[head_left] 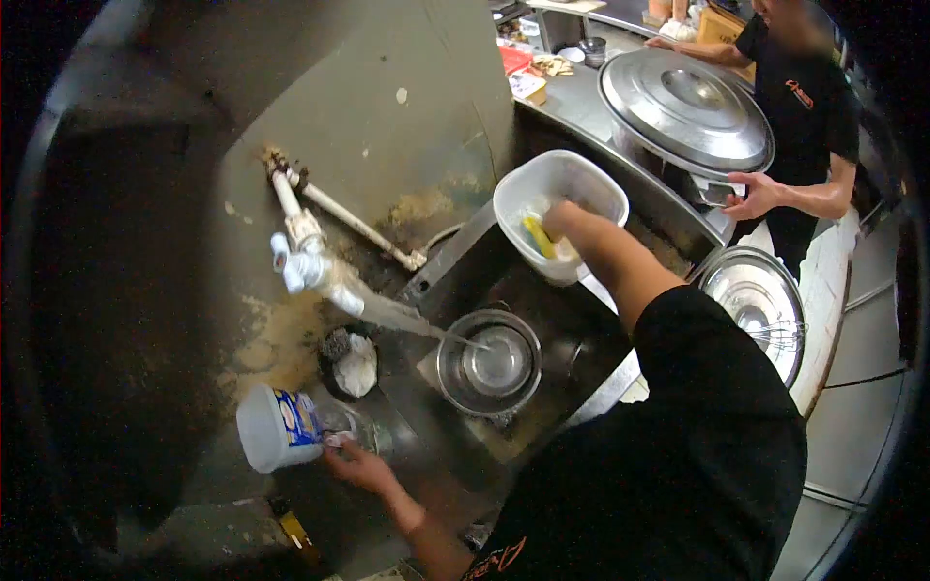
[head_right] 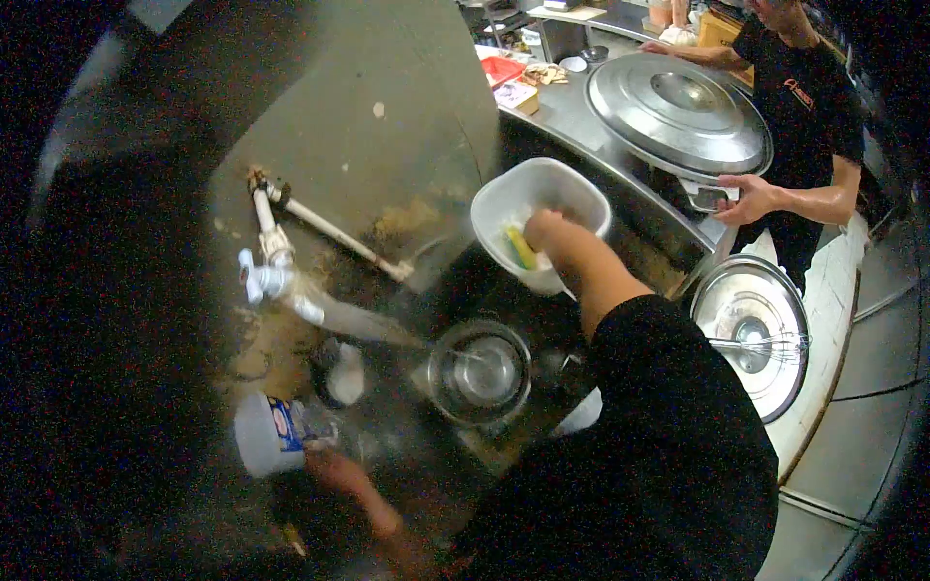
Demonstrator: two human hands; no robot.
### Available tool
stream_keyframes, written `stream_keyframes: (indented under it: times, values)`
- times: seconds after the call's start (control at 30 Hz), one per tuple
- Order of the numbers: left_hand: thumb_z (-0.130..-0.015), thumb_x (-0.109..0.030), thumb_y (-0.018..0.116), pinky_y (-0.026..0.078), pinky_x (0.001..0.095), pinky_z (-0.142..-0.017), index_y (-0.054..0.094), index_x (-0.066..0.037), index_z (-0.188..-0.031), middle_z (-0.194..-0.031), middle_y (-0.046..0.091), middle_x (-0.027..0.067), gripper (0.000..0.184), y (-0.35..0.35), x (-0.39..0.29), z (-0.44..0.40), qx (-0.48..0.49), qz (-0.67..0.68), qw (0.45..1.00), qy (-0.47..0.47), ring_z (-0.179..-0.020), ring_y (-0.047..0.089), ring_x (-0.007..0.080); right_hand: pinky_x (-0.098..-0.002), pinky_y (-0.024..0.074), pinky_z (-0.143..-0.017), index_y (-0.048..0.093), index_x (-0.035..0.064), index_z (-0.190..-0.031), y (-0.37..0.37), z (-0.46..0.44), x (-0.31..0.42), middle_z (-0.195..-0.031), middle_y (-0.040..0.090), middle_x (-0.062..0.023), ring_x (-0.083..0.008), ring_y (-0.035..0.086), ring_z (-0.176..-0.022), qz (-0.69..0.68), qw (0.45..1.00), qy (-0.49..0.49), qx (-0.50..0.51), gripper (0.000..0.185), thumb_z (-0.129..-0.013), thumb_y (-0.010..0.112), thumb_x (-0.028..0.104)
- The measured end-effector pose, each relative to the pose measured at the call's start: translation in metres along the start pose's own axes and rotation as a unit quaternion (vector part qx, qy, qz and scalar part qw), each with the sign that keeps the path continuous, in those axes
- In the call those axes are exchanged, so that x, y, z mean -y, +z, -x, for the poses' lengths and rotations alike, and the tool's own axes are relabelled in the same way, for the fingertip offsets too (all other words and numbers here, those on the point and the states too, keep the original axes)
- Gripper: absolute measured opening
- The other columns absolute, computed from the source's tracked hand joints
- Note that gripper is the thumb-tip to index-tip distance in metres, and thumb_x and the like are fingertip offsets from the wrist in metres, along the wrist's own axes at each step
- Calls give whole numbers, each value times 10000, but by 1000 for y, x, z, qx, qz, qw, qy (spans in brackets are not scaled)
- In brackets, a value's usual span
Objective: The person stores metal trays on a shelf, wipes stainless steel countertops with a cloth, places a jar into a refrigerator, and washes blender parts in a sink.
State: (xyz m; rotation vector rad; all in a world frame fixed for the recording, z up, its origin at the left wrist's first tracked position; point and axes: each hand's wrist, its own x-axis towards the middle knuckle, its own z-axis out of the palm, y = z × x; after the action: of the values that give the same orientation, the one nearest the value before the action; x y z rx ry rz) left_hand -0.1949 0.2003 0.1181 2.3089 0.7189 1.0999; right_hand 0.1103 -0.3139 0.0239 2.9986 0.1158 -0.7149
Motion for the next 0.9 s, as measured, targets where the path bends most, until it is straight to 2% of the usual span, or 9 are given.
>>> stream_keyframes:
  times: [0.1,0.27,0.3,0.33,0.4,0.47,0.67,0.8,0.9]
  values:
    - [-907,-109,545,423,406,-908,539,48,-1121,-1082,580,234,266,50,-26,27,-10,96,994,53,-1008,560,351,-467,436,-924,695,134,-1059,11,-24,-12,-1075,661,-134,-319,608,-1038,0,998,-16,-57,379,-715,702,292]
    - [-925,-155,521,438,347,-862,490,29,-1149,-1065,561,133,291,127,-71,76,223,250,940,-66,-972,545,230,-468,493,-693,697,64,-917,-46,10,-32,-894,674,-166,-351,639,-801,-75,980,-37,-181,227,-781,572,196]
    - [-924,-194,550,438,333,-863,490,4,-1146,-1063,551,113,303,138,-85,88,256,300,909,-136,-961,543,218,-454,474,-634,690,57,-889,-46,14,-37,-807,663,-157,-315,621,-685,-123,944,-76,-296,256,-804,592,278]
    - [-928,-220,558,446,318,-855,486,-12,-1135,-1092,540,100,303,165,-81,98,297,408,822,-265,-967,545,197,-392,462,-587,681,64,-904,-111,93,-2,-715,639,-108,-228,593,-616,-276,934,-49,-222,319,-846,590,364]
    - [-910,-217,586,470,347,-813,494,-47,-1130,-1108,536,81,293,183,-105,99,368,457,738,-333,-999,566,186,-308,426,-527,659,38,-867,-134,148,37,-626,568,-23,-147,542,-566,-578,771,-130,-232,389,-897,558,412]
    - [-898,-199,597,476,354,-800,516,-66,-1122,-1034,576,57,273,211,-106,98,414,515,650,-375,-968,586,190,-328,457,-612,654,6,-882,-141,175,77,-735,599,-65,-182,579,-664,-558,800,-130,-178,411,-895,569,407]
    - [-884,-160,592,498,329,-754,569,-46,-1043,-928,627,54,198,273,-95,105,392,583,557,-443,-868,616,205,-400,430,-901,680,42,-936,-6,135,195,-1071,554,-202,-351,530,-1019,-389,812,-202,-385,221,-857,592,228]
    - [-897,-217,551,518,340,-650,580,-56,-1032,-950,615,90,212,232,-99,92,281,538,580,-543,-836,622,239,-405,445,-855,677,29,-883,35,159,231,-1044,558,-231,-354,548,-977,-411,821,-244,-313,203,-838,618,219]
    - [-896,-311,561,465,395,-845,576,-75,-1045,-987,597,101,280,264,-35,95,338,572,494,-561,-955,562,266,-382,456,-756,669,31,-863,31,142,218,-902,610,-153,-267,579,-823,-635,749,-98,-162,263,-859,566,272]
